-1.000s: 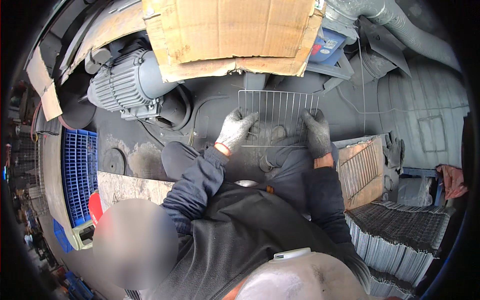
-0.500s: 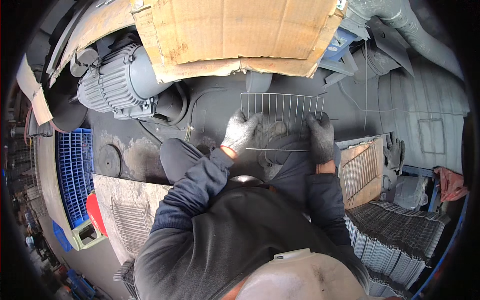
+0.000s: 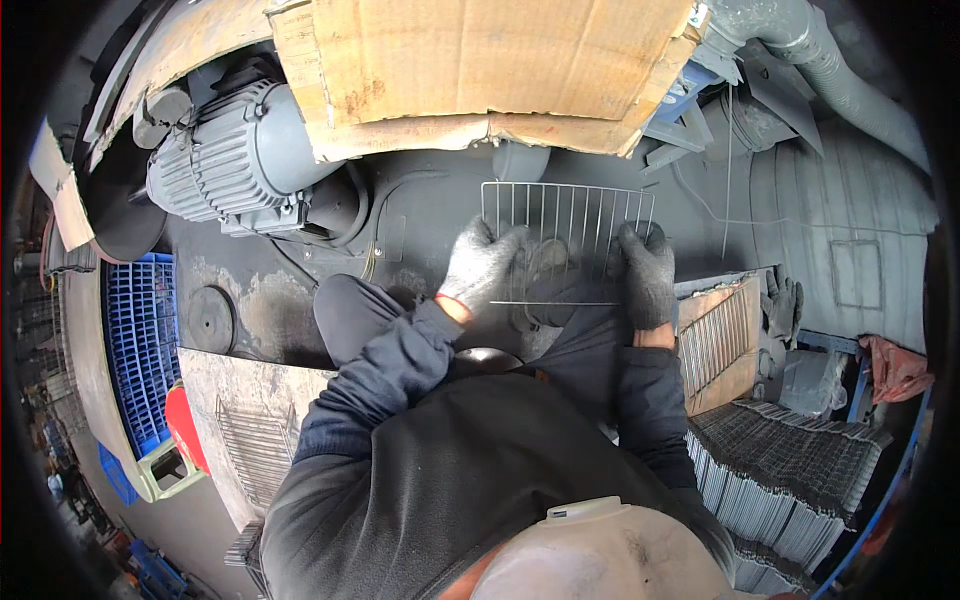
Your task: Inspecting and stacking metal wire grids onto a pile.
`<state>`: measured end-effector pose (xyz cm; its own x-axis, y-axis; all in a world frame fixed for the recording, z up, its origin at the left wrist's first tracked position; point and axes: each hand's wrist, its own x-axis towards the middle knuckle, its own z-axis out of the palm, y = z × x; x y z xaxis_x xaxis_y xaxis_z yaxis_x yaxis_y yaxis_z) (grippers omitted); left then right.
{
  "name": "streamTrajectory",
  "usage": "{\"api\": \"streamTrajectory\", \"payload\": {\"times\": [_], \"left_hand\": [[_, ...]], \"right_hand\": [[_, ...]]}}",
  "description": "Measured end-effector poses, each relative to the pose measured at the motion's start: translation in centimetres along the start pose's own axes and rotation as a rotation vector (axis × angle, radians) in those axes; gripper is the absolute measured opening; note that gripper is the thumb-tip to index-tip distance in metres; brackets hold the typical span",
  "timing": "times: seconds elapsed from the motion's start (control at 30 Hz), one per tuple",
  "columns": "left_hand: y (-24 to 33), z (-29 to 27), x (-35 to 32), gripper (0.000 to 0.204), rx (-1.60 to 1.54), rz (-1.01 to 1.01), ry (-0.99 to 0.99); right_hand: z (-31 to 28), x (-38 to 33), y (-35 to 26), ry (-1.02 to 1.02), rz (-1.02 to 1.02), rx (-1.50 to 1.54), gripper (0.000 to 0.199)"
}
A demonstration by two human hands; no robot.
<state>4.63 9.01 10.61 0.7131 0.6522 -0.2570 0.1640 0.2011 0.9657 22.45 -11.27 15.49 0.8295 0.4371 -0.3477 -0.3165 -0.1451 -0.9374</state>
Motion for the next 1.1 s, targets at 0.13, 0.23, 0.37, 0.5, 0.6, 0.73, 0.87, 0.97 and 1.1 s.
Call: {"api": "streamTrajectory", "payload": {"times": [0.13,0.23,0.37,0.5,0.6,0.73,0.87,0.97,1.1], "left_hand": [[2.2,-3.1,-0.5,0.020,-0.035,-0.083,0.039],[1.9,-5.7,-0.5,0.022,-0.135,-0.159,0.051],[0.9,-3.2,0.6,0.021,-0.064,-0.068,-0.017],[-0.9,-0.3,1.3,0.024,0.078,0.060,-0.018],[-0.2,-2.5,0.9,0.024,-0.088,-0.129,0.004],[1.0,-8.6,-0.6,0.030,-0.127,-0.261,0.136],[3.0,-5.9,-0.4,0.033,0.079,-0.130,0.050],[2.9,-2.1,0.1,0.036,0.200,0.062,-0.159],[2.2,-2.2,-0.3,0.037,-0.073,-0.002,0.081]], "right_hand": [[5.1,-1.0,-0.8,-0.010,-0.111,0.157,0.020],[6.8,0.2,0.6,-0.035,-0.162,-0.058,0.017],[3.6,0.7,1.2,-0.061,-0.105,0.017,0.018],[-0.2,0.9,1.5,-0.016,-0.036,0.005,0.022],[2.3,1.7,2.9,-0.007,-0.105,-0.011,0.020],[8.6,1.0,3.1,0.026,0.072,-0.126,0.027],[5.0,1.7,4.2,-0.010,-0.267,-0.093,0.014],[1.0,0.1,1.2,0.008,-0.189,0.067,0.015],[0.2,2.4,3.2,-0.101,-0.108,-0.031,0.015]]}}
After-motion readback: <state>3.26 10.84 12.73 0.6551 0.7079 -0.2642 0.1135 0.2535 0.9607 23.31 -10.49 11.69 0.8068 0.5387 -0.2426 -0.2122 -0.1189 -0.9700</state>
